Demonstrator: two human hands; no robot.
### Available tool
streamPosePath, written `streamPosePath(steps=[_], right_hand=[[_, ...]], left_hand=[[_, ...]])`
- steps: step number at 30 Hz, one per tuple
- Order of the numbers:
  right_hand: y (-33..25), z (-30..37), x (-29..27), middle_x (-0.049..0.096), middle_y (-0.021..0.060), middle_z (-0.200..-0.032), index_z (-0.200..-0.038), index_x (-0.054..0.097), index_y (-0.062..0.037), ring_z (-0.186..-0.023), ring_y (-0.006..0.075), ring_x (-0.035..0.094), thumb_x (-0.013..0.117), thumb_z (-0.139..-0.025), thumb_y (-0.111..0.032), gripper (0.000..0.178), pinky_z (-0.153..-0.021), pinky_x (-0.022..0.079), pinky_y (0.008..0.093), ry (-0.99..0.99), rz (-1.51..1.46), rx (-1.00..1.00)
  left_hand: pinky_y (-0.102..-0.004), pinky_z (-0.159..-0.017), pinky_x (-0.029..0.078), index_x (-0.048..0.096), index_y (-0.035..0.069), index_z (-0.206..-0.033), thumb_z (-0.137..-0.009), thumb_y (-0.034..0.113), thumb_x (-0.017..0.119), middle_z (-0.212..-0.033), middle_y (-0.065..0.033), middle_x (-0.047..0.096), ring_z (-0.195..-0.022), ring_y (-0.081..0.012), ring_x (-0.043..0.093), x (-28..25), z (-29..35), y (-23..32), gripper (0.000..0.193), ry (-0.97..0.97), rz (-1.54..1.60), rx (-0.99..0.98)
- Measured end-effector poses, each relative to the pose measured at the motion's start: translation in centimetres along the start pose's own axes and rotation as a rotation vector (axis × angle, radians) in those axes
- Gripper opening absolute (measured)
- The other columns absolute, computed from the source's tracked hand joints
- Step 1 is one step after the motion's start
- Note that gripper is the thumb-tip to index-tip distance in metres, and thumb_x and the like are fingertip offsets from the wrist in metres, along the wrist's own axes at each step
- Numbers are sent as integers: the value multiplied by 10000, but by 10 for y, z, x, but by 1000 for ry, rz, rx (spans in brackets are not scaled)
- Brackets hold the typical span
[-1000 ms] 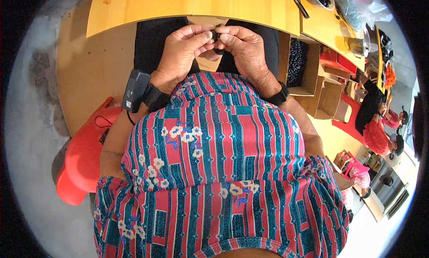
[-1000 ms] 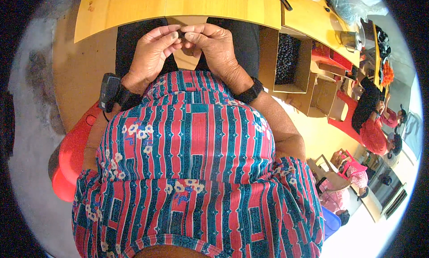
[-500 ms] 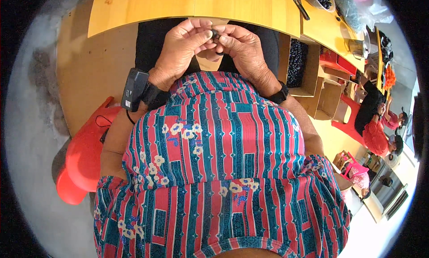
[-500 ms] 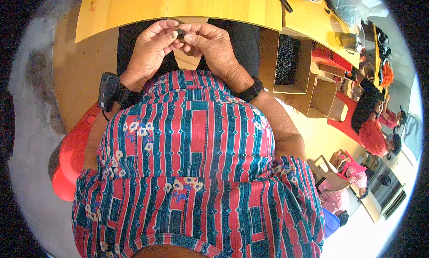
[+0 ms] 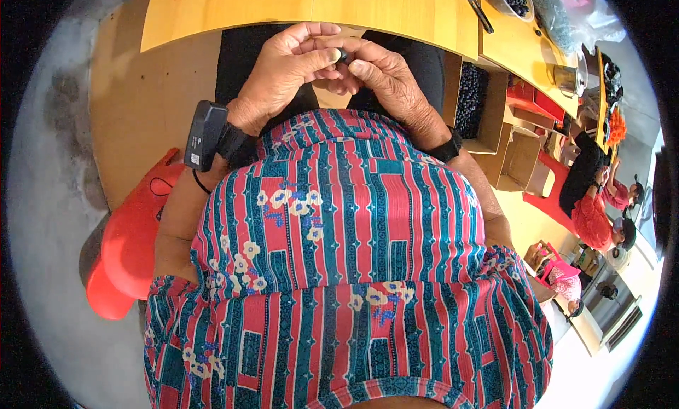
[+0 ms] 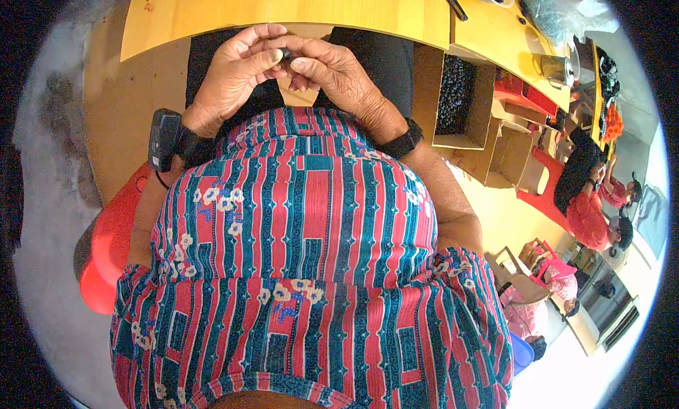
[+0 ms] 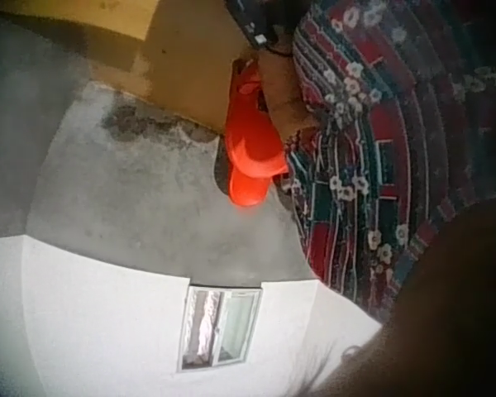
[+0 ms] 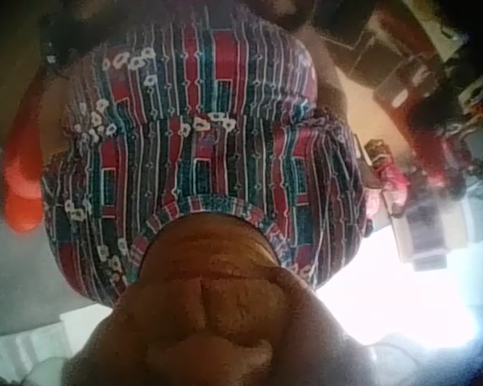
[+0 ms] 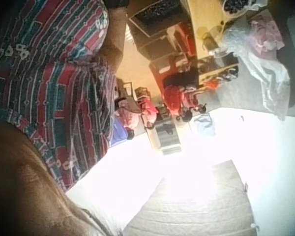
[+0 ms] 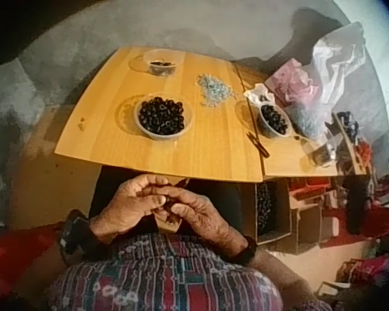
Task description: The person picks up plastic components from bowls on the table and assembles them together by hand.
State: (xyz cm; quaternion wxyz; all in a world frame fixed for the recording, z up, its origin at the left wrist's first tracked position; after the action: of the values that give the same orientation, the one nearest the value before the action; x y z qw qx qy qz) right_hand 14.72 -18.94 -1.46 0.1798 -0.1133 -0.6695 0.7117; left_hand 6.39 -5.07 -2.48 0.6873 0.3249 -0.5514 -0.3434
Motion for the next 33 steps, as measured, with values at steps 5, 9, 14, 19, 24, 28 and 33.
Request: streamPosePath(steps=[5, 9, 14, 19, 24, 28, 33], right_hand=[[-3, -2, 0, 590, 9, -775, -1198, 525, -38, -682, 68, 560, 494, -917, -211, 331, -612, 446, 197, 29, 52, -50], [-2, -2, 1, 574, 0, -750, -1160, 540, -29, -663, 65, 541, 497, -914, -179, 291, -602, 441, 199, 19, 21, -6], [1, -3, 3, 564, -5, -770, -1081, 553, -16, -680, 58, 512, 515, -907, -166, 232, -614, 438, 198, 61, -46, 26], [6, -4, 4, 570, 2, -809, -1080, 548, -13, -697, 60, 509, 531, -899, -158, 233, -637, 443, 200, 44, -68, -20], [4, -4, 6, 575, 8, -828, -1085, 544, -8, -706, 71, 514, 532, -897, -159, 240, -653, 450, 207, 50, -22, -3], [5, -4, 7, 578, 12, -834, -1091, 541, -13, -718, 76, 521, 532, -896, -159, 244, -656, 453, 215, 60, -92, 15], [8, -4, 9, 579, 14, -834, -1081, 541, -16, -722, 80, 525, 532, -895, -153, 231, -658, 455, 220, 65, -107, 30]], left_hand=[[-239, -755, 488, 491, 9, -1158, -865, 155, 592, -994, -37, 586, -819, -100, 576, -3, 0, -11, 343, 78, 61, -5], [-220, -724, 494, 512, 16, -1130, -858, 172, 606, -953, -19, 585, -775, -80, 568, -7, 1, -15, 327, 111, 51, -24], [-214, -728, 503, 538, 22, -1085, -868, 138, 584, -918, -14, 598, -768, -74, 579, -8, -1, -19, 251, 36, 191, -97], [-216, -728, 505, 527, 17, -1121, -872, 112, 568, -948, -26, 608, -795, -81, 590, -11, -1, -24, 269, 15, 317, -121], [-218, -741, 505, 512, 19, -1158, -868, 118, 574, -996, -32, 601, -817, -90, 591, -7, 0, -14, 312, 27, 266, -133], [-239, -785, 496, 504, 18, -1166, -873, 134, 571, -1036, -32, 584, -874, -99, 581, -10, 0, -11, 323, 58, 138, -144], [-257, -811, 489, 501, 11, -1165, -880, 136, 561, -1035, -35, 581, -904, -111, 573, -6, 1, -9, 317, 56, 70, -142]])
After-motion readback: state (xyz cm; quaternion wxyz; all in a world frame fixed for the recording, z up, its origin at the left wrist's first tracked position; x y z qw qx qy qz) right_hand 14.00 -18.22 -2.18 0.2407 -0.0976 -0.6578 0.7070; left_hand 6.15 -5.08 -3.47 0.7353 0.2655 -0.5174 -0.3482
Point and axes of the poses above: each hand's wrist, its own z-axis away from the middle knuckle, its own x-axis out of the palm, y = z × x, the point moved 3 cm from there along -z, towards the middle knuckle
